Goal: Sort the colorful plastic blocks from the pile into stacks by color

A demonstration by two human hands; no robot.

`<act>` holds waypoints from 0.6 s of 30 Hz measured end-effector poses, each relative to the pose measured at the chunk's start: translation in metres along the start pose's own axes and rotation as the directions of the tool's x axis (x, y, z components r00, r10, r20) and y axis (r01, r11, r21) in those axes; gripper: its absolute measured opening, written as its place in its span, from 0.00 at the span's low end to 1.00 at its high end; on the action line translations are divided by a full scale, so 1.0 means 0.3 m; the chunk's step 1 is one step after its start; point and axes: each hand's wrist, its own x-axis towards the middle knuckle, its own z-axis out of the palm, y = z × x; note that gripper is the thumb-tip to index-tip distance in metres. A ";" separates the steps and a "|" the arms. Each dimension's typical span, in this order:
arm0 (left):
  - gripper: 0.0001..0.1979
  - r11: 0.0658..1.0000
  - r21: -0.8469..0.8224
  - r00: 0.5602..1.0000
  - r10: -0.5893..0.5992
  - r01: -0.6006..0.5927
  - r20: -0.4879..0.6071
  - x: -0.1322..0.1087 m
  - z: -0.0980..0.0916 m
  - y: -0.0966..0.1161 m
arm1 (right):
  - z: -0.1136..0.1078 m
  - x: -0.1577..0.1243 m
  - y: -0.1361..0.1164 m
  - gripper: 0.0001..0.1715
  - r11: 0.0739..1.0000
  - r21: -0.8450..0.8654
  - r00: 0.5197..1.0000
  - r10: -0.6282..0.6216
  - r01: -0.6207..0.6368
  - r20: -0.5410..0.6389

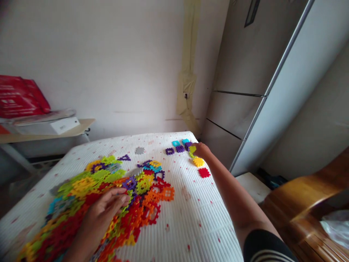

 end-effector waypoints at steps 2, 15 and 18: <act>0.25 1.000 -0.009 1.000 -0.009 0.009 0.000 0.002 0.000 -0.003 | 0.016 0.045 0.041 0.34 0.998 -0.038 0.998 0.045 -0.043 0.050; 0.27 0.999 -0.015 0.999 -0.035 0.035 -0.028 0.002 -0.007 -0.001 | 0.145 0.171 0.036 0.38 0.982 -0.127 0.963 0.162 -0.137 0.215; 0.27 0.999 -0.020 0.999 -0.031 0.030 -0.033 0.004 -0.004 0.003 | 0.149 0.165 0.029 0.37 0.979 -0.131 0.961 0.179 -0.154 0.210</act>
